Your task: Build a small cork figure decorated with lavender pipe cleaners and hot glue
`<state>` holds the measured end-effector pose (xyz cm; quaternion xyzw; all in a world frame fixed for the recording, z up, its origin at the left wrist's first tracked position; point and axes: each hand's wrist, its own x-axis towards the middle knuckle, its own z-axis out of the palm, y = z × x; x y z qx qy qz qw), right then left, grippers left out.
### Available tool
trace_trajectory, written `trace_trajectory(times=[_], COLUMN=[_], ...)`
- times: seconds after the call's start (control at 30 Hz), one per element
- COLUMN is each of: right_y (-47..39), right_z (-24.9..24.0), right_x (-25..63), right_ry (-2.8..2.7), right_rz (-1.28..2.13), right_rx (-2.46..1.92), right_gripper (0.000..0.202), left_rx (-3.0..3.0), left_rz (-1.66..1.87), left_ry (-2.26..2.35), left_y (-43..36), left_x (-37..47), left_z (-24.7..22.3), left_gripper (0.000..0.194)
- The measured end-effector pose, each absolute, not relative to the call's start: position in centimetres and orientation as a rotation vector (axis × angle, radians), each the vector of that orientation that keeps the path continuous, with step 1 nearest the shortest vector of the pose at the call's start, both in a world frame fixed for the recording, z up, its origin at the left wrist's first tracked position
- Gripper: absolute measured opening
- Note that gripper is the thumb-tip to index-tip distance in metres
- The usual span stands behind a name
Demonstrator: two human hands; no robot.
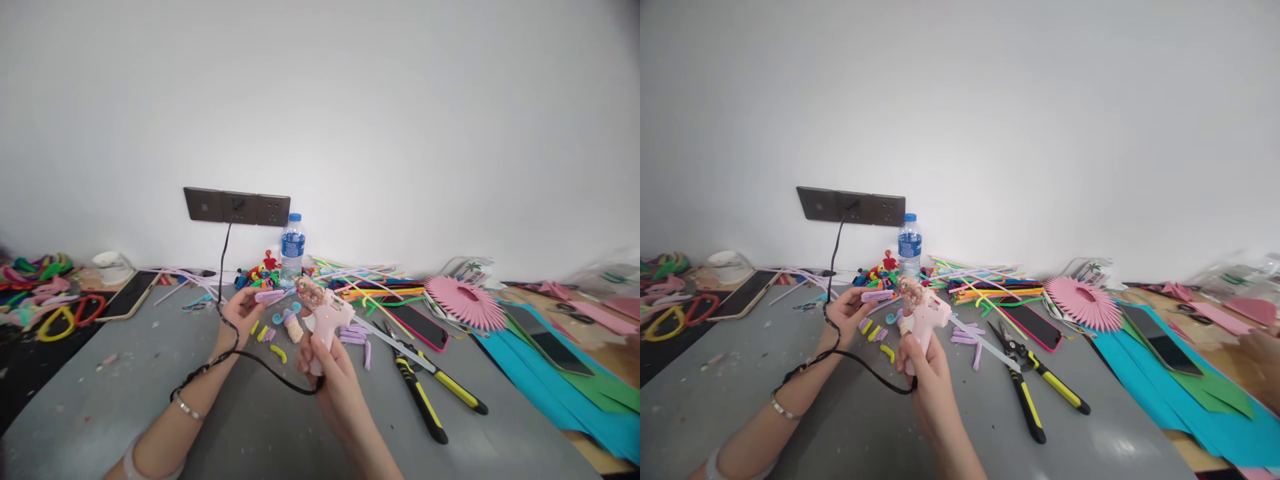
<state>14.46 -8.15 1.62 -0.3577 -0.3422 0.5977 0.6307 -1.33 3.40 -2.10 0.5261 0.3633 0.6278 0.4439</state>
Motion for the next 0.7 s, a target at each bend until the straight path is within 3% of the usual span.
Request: trace_trajectory(times=[0.23, 0.7], right_y=[-9.34, -8.57], right_z=[2.05, 1.85], right_x=[14.21, 13.90], right_ry=[-0.830, -0.857], right_rz=[1.631, 1.548], right_rx=[-0.777, -0.933], right_gripper=[0.042, 0.050], left_rx=[1.354, 1.444], left_rz=[1.514, 1.468], left_ry=[0.848, 0.814], left_y=[2.81, 2.40], left_x=[-1.56, -1.61], left_z=[-1.45, -1.09], left_gripper=[0.037, 0.033])
